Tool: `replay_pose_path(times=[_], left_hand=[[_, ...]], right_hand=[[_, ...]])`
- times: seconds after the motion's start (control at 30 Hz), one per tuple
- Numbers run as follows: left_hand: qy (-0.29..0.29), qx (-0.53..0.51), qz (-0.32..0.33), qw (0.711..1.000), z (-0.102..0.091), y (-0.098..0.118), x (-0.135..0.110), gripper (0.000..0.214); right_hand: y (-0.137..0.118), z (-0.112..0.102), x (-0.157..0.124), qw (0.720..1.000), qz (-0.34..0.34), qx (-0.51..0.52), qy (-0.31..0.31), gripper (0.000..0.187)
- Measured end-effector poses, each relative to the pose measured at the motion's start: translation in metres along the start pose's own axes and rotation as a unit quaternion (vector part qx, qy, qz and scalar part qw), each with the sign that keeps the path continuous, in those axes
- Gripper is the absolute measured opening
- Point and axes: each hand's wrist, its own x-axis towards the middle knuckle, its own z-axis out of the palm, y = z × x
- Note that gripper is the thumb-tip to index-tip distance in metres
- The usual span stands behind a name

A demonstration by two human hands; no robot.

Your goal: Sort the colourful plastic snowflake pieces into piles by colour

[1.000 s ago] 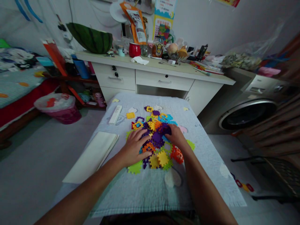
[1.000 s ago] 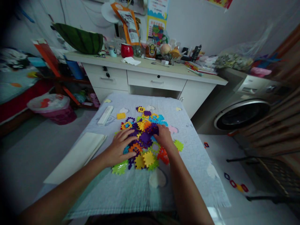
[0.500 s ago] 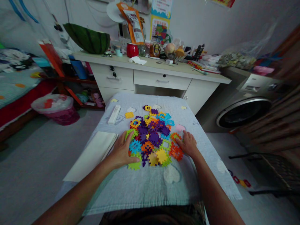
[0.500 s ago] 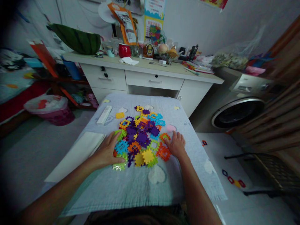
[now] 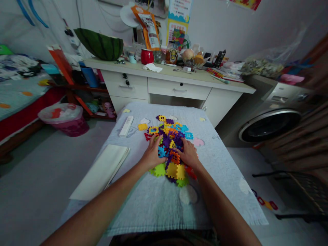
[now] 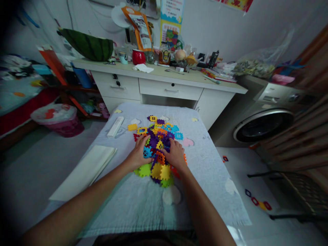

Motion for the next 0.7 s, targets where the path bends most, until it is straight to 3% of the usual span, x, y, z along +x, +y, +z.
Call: replay_pose_path(times=[0.2,0.37,0.5,0.6,0.7], left_hand=[[0.014,-0.093,0.014,0.995,0.004,0.004,0.026,0.079],[0.023,-0.154,0.038,0.987,-0.013,0.013,0.049,0.073],[0.039,-0.078,0.013,0.996,-0.039,0.005,0.063,0.086],[0.005,0.030,-0.034,0.999,-0.057,-0.012,0.064,0.092],[-0.012,0.160,-0.127,0.979,-0.066,-0.028,0.058,0.102]], right_hand=[[0.001,0.010,0.018,0.981,-0.073,0.177,-0.014,0.067],[-0.020,0.002,0.038,0.942,-0.125,0.308,-0.046,0.059],[-0.022,-0.019,0.068,0.930,-0.139,0.333,-0.066,0.055],[-0.008,-0.032,0.098,0.955,-0.100,0.277,-0.034,0.042],[0.008,-0.035,0.126,0.985,-0.015,0.171,0.026,0.041]])
